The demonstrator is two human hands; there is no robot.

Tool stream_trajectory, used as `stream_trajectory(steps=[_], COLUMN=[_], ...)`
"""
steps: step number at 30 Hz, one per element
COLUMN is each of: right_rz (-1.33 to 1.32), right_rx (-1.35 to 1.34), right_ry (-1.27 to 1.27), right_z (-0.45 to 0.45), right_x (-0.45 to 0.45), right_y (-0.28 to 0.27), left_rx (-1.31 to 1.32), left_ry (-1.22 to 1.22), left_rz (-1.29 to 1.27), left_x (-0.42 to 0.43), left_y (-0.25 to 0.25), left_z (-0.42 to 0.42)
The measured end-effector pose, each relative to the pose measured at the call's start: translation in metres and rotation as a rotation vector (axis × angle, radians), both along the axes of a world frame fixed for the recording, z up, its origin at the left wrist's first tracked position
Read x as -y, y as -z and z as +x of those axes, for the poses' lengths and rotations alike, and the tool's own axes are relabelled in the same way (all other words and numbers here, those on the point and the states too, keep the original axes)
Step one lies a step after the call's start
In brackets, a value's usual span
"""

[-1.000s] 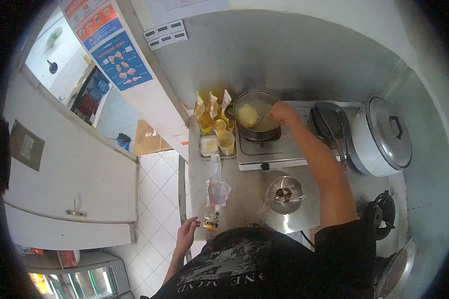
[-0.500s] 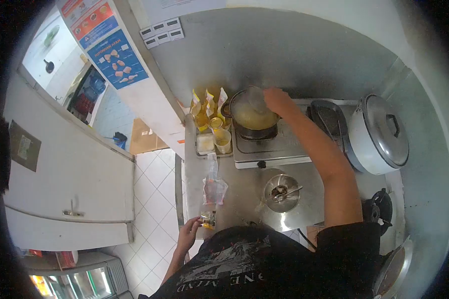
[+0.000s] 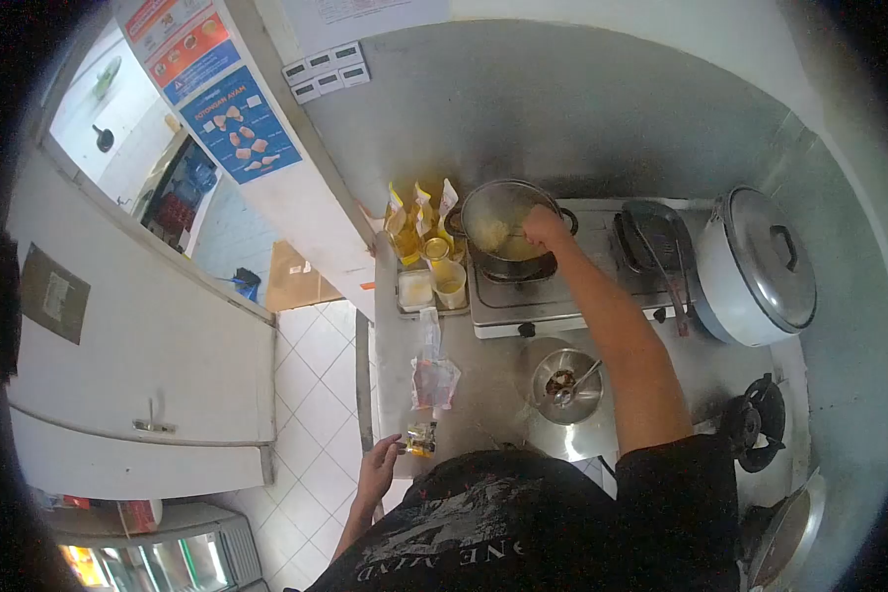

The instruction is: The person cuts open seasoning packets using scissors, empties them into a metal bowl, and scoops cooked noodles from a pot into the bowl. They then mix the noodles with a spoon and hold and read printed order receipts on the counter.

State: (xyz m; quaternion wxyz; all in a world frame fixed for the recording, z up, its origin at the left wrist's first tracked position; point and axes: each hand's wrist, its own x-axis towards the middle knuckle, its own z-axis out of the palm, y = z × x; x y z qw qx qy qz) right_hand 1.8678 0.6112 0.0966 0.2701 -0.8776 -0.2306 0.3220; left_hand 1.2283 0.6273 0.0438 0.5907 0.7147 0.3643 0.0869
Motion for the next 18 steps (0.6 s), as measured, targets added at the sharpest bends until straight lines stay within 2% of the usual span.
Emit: stream_trajectory(steps=[1, 2, 8, 11, 14, 18], right_rz=[0.031, 0.061, 0.189, 0.305, 0.311, 0.280], right_rx=[-0.035, -0.068, -0.171, -0.322, -0.287, -0.166], right_ry=[0.059, 0.117, 0.255, 0.185, 0.254, 0.210], right_z=[0.000, -0.001, -0.008, 0.001, -0.013, 0.001], right_x=[0.004, 0.008, 0.043, 0.069, 0.088, 0.109], right_y=[-0.007, -0.014, -0.036, -0.033, -0.051, -0.045], left_rx=[0.006, 0.020, 0.002, 0.012, 0.012, 0.015], left_ry=[0.004, -0.021, -0.071, -0.037, -0.002, 0.006], left_rz=[0.009, -0.001, -0.036, -0.021, 0.007, 0.022], left_x=[-0.001, -0.004, -0.005, -0.004, -0.005, -0.005], left_y=[-0.008, 0.006, 0.012, 0.019, 0.021, 0.010], left_z=[0.002, -0.003, -0.012, -0.010, -0.008, -0.002])
